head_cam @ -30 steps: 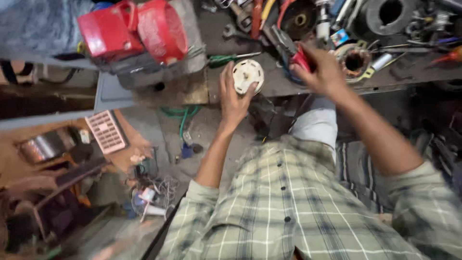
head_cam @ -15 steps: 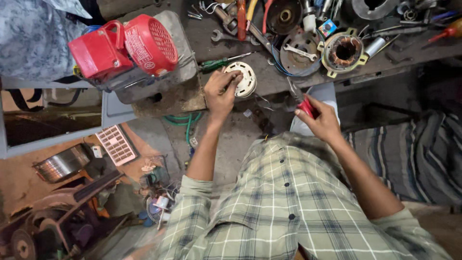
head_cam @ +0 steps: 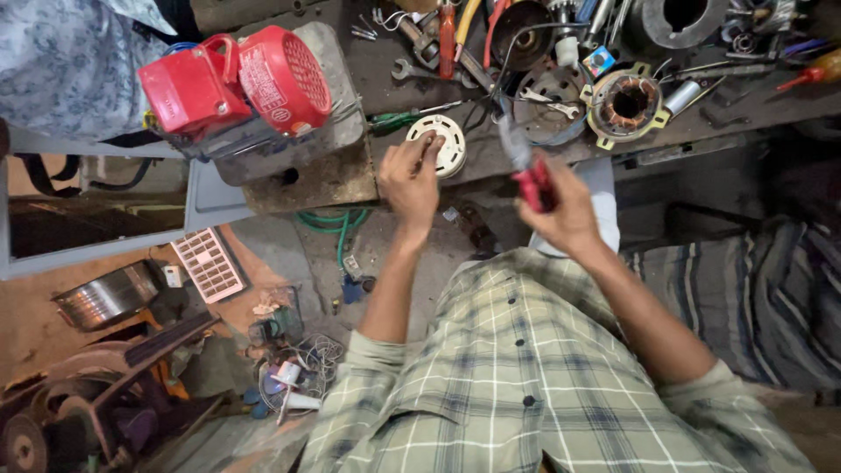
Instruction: The person works on a white cylindrical electrical component, using pliers to adjust wires and a cloth to wipe the surface. They rotate the component and use a hammer to tap it, then continue adjusting wires with pliers.
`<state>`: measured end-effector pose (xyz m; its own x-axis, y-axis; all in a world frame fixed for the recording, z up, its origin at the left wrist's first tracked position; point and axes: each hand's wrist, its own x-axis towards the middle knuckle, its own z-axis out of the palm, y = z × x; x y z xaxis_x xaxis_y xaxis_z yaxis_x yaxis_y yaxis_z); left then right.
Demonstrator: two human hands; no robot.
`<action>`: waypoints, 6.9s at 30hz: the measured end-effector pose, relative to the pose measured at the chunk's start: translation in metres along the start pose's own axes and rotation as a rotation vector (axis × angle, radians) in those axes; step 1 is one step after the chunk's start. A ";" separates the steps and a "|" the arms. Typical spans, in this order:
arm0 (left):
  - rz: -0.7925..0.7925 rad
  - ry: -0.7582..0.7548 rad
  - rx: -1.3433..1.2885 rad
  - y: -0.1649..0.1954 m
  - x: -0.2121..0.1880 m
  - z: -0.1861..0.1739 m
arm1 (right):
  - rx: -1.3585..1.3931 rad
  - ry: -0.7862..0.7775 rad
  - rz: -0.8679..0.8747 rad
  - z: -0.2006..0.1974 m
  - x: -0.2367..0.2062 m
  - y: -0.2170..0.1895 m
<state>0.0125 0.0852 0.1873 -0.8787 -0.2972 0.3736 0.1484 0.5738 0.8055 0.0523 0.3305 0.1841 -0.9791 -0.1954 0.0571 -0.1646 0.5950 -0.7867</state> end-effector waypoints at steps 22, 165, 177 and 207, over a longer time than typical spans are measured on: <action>0.176 -0.209 -0.096 -0.023 0.019 -0.018 | -0.115 -0.134 -0.037 0.039 0.001 0.001; -0.735 0.109 -0.062 -0.070 -0.118 0.065 | 0.123 -0.397 -0.038 0.055 0.050 0.139; -0.859 0.253 -0.425 -0.063 -0.110 0.064 | 0.405 -0.307 0.589 0.065 0.058 0.123; -0.555 -0.242 -0.652 -0.017 0.010 0.021 | 0.008 -0.095 -0.108 -0.061 0.104 0.059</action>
<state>-0.0084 0.0882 0.1673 -0.9617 -0.1915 -0.1963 -0.1631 -0.1757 0.9708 -0.0669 0.3927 0.1813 -0.9399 -0.3310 0.0843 -0.2676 0.5604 -0.7838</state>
